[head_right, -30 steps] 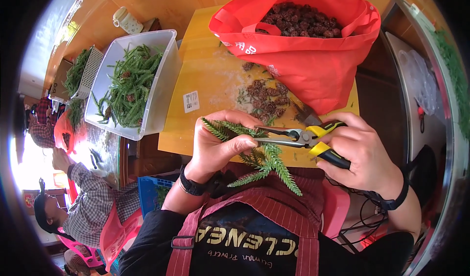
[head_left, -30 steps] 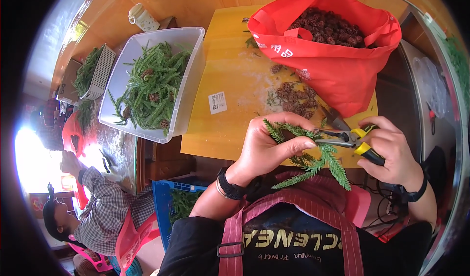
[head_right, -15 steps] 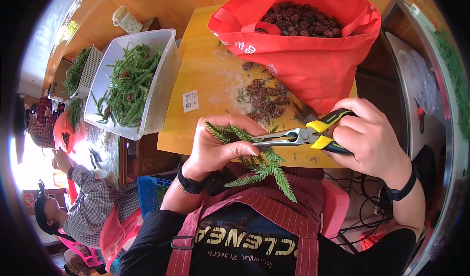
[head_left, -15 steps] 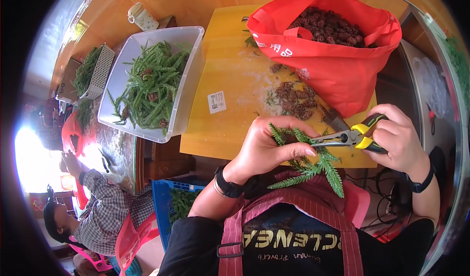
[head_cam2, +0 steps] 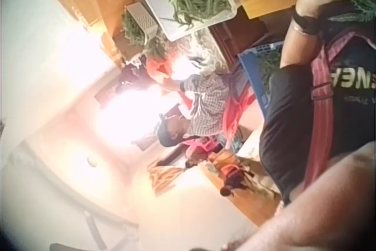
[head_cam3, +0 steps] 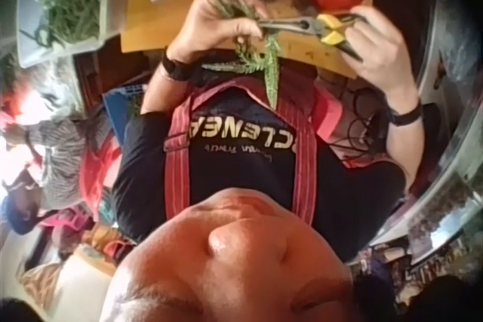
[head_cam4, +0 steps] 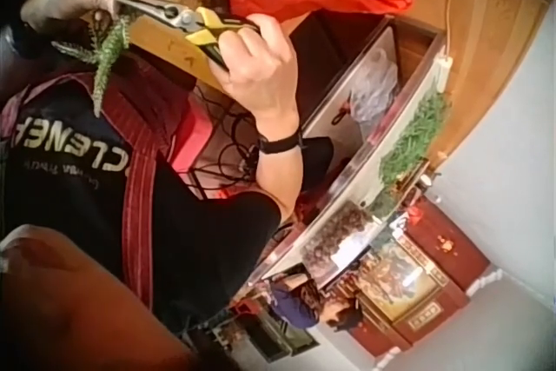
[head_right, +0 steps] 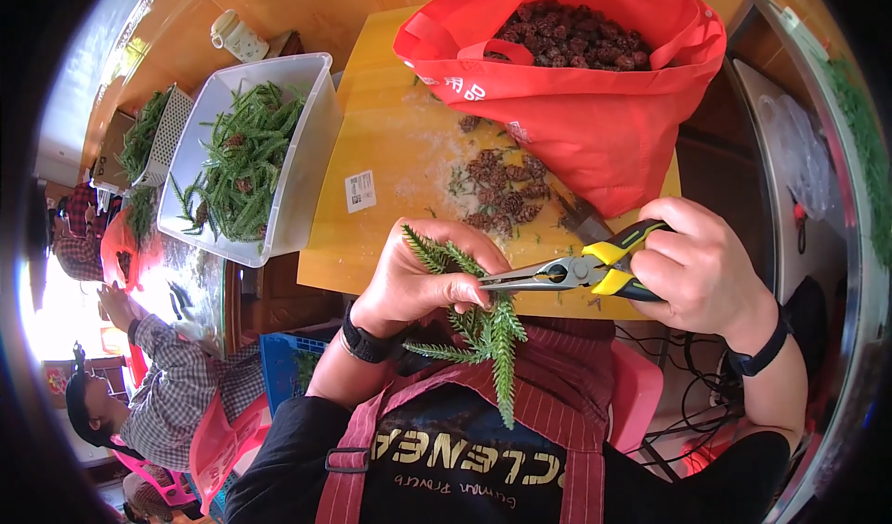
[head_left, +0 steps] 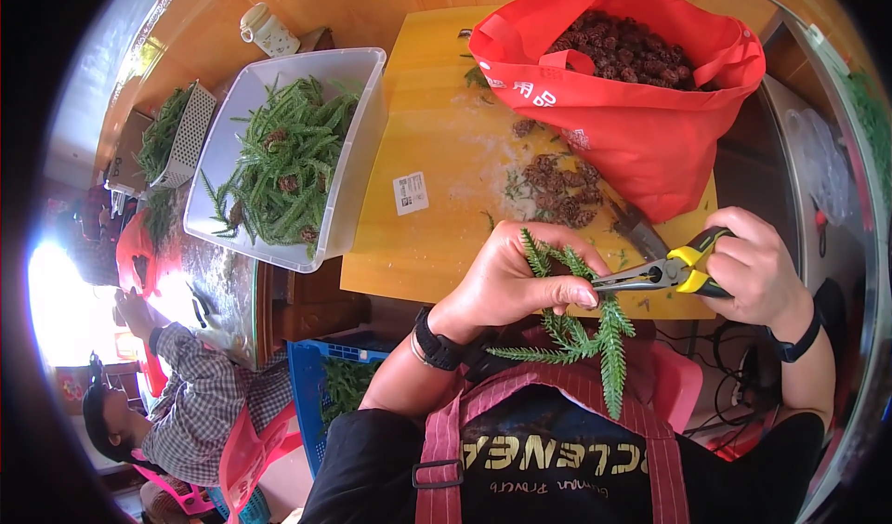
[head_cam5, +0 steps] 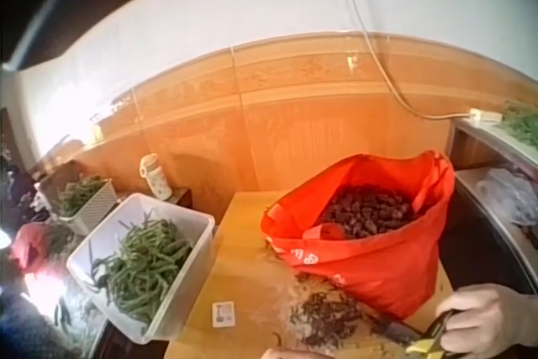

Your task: The recorder is using yellow pliers to trim green succulent-like plant stalks and sorting them into containers.

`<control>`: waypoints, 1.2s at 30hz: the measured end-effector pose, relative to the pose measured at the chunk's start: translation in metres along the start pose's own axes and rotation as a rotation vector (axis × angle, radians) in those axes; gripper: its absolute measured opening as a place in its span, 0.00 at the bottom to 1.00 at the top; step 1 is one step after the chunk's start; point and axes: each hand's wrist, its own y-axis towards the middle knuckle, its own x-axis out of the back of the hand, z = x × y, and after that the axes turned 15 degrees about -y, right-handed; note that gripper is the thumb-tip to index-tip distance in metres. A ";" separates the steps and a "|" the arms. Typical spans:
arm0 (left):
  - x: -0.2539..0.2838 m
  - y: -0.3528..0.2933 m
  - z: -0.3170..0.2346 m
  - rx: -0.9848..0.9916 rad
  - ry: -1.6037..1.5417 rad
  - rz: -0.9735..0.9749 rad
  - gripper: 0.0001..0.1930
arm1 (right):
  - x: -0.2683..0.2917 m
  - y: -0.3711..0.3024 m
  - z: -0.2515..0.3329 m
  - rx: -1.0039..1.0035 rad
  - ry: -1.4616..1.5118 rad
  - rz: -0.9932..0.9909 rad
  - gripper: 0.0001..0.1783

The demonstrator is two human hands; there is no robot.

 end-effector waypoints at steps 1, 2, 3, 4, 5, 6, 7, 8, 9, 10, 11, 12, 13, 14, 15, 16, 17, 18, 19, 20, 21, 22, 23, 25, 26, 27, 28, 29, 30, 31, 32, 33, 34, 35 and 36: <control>0.000 0.000 0.000 -0.005 0.006 -0.008 0.12 | 0.000 -0.001 0.001 -0.001 0.001 0.001 0.17; -0.001 0.000 0.001 -0.010 0.013 -0.016 0.11 | 0.000 -0.002 0.002 -0.009 0.008 0.002 0.17; -0.001 -0.001 0.001 -0.009 0.013 -0.016 0.11 | 0.000 -0.002 0.003 -0.016 0.014 0.003 0.17; 0.000 -0.001 0.002 0.002 0.003 -0.018 0.11 | 0.000 -0.002 0.004 -0.017 0.015 0.004 0.17; 0.001 -0.001 0.002 0.013 -0.006 -0.021 0.11 | -0.001 -0.002 0.004 -0.020 0.035 0.015 0.17; 0.002 -0.001 0.003 0.013 -0.006 -0.020 0.11 | -0.002 -0.001 0.005 -0.024 0.055 0.026 0.17; 0.002 -0.001 0.002 0.011 -0.002 0.018 0.11 | -0.002 0.001 0.006 -0.024 0.054 0.026 0.17; 0.003 -0.001 0.002 0.009 0.002 0.054 0.11 | -0.003 0.004 0.008 -0.042 0.063 -0.027 0.18; 0.003 -0.001 0.002 0.008 0.003 0.054 0.11 | -0.003 0.005 0.010 -0.060 0.072 -0.081 0.18; 0.003 -0.001 0.003 0.002 -0.009 0.043 0.11 | -0.002 0.006 0.010 -0.060 0.072 -0.082 0.18; 0.003 -0.002 0.003 -0.003 -0.021 0.032 0.11 | 0.001 0.007 0.011 -0.059 0.036 -0.065 0.18; 0.002 -0.002 0.002 -0.003 -0.020 0.032 0.11 | 0.003 0.008 0.011 -0.059 0.000 -0.047 0.18; 0.000 -0.002 0.001 -0.019 0.050 -0.017 0.12 | 0.002 0.007 0.013 -0.059 -0.001 -0.048 0.18; -0.002 -0.003 0.001 -0.036 0.120 -0.067 0.13 | 0.001 0.005 0.016 -0.097 0.003 -0.036 0.17; -0.002 -0.002 0.003 -0.037 0.120 -0.068 0.13 | 0.000 0.002 0.018 -0.135 0.007 -0.023 0.16; -0.001 -0.001 0.005 -0.132 0.224 -0.054 0.13 | -0.001 0.000 0.019 -0.134 0.008 -0.024 0.16; -0.002 -0.001 0.006 -0.228 0.327 -0.038 0.13 | -0.001 -0.003 0.020 -0.142 -0.007 -0.003 0.15; -0.002 -0.001 0.006 -0.228 0.328 -0.037 0.13 | -0.001 -0.006 0.021 -0.149 -0.022 0.018 0.14; -0.002 -0.002 0.005 -0.180 0.288 -0.052 0.15 | -0.003 -0.007 0.022 -0.150 -0.023 0.017 0.14; -0.002 -0.002 0.004 -0.131 0.249 -0.067 0.17 | -0.005 -0.009 0.023 -0.177 0.048 0.024 0.13; -0.002 -0.002 0.004 -0.132 0.251 -0.064 0.17 | -0.006 -0.009 0.023 -0.203 0.118 0.032 0.12; -0.003 -0.002 0.004 -0.129 0.184 -0.059 0.18 | -0.006 -0.008 0.023 -0.204 0.116 0.030 0.12; -0.003 -0.003 0.005 -0.126 0.116 -0.057 0.19 | -0.005 -0.006 0.022 -0.223 0.187 0.026 0.12; -0.006 -0.003 0.003 -0.116 0.137 -0.083 0.20 | -0.005 -0.005 0.022 -0.240 0.258 0.022 0.12; -0.008 -0.003 0.002 -0.105 0.157 -0.106 0.20 | -0.005 -0.006 0.021 -0.244 0.277 0.032 0.12; -0.008 -0.004 0.002 -0.106 0.157 -0.106 0.20 | -0.005 -0.007 0.021 -0.247 0.297 0.042 0.11; -0.008 -0.004 0.002 -0.100 0.215 -0.124 0.20 | -0.006 -0.008 0.021 -0.246 0.296 0.041 0.11; -0.008 -0.004 0.002 -0.094 0.273 -0.142 0.20 | -0.007 -0.009 0.022 -0.258 0.278 0.053 0.11; -0.007 -0.004 0.002 -0.094 0.273 -0.141 0.20 | -0.008 -0.010 0.023 -0.269 0.259 0.065 0.11; -0.006 -0.004 0.002 -0.133 0.361 -0.103 0.20 | -0.008 -0.010 0.023 -0.269 0.258 0.065 0.11; -0.005 -0.004 0.002 -0.173 0.451 -0.065 0.20 | -0.007 -0.011 0.023 -0.269 0.244 0.060 0.11; -0.002 -0.004 0.002 -0.174 0.451 -0.065 0.20 | -0.007 -0.011 0.024 -0.269 0.230 0.056 0.10; 0.003 -0.003 0.004 -0.187 0.279 0.030 0.22 | -0.008 -0.012 0.024 -0.269 0.229 0.056 0.10; 0.007 -0.003 0.005 -0.198 0.107 0.127 0.26 | -0.009 -0.012 0.024 -0.265 0.238 0.038 0.10; 0.011 -0.002 0.006 -0.173 0.131 0.169 0.39 | -0.010 -0.013 0.024 -0.262 0.246 0.019 0.10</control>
